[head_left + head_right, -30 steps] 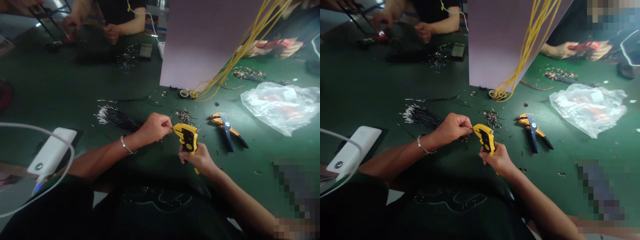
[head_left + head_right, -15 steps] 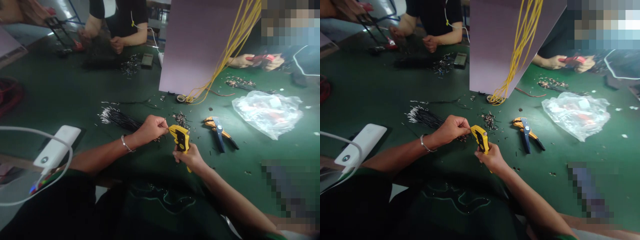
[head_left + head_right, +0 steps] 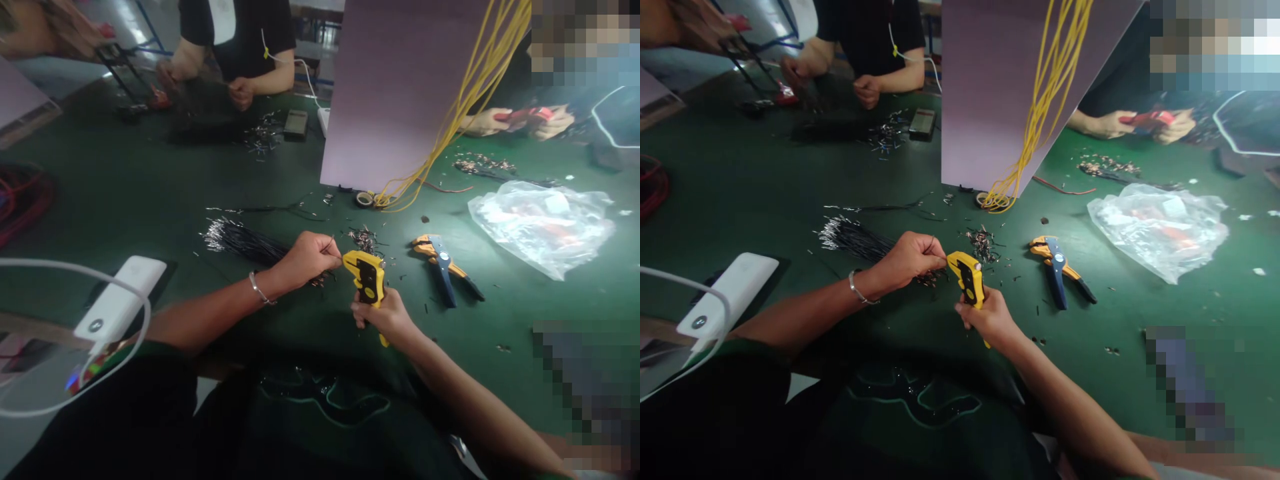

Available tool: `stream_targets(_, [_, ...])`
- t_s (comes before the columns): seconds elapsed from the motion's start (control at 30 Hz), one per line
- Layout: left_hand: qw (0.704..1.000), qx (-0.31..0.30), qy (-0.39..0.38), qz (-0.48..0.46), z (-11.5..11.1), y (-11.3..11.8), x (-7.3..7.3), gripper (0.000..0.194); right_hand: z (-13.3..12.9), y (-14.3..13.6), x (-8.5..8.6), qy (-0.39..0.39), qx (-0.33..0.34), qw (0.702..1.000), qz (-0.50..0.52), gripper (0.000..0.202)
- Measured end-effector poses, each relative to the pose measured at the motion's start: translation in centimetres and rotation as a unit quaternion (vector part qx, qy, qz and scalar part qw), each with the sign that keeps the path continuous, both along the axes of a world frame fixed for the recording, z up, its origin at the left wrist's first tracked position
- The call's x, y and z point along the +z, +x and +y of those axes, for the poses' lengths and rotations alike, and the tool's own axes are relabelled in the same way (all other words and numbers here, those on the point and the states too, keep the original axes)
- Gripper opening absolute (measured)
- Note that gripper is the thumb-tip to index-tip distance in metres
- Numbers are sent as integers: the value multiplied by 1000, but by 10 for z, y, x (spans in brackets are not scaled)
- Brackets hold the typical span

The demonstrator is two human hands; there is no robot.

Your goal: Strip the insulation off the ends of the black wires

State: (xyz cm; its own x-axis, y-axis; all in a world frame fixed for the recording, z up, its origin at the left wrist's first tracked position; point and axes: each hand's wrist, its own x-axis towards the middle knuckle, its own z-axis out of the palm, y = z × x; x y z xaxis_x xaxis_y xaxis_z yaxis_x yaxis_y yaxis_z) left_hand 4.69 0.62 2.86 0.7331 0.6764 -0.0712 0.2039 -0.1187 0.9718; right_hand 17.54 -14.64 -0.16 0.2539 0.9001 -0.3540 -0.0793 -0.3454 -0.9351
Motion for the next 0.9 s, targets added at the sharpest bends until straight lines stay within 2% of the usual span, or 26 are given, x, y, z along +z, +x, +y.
stream_targets(0.23, [1000,15,-7,14,3,4,-5,7,6,4,3,-15,5,998,53,20])
stream_targets(0.5, [996,-6,79,34,13,5,0,7,6,4,0,-10,40,996,74,16])
stream_targets(0.77, [998,-8,22,50,2,2,1,8,9,5,4,-9,22,995,101,18])
stream_targets(0.9, [998,-6,51,42,5,3,3,8,6,8,6,-1,34,992,119,17])
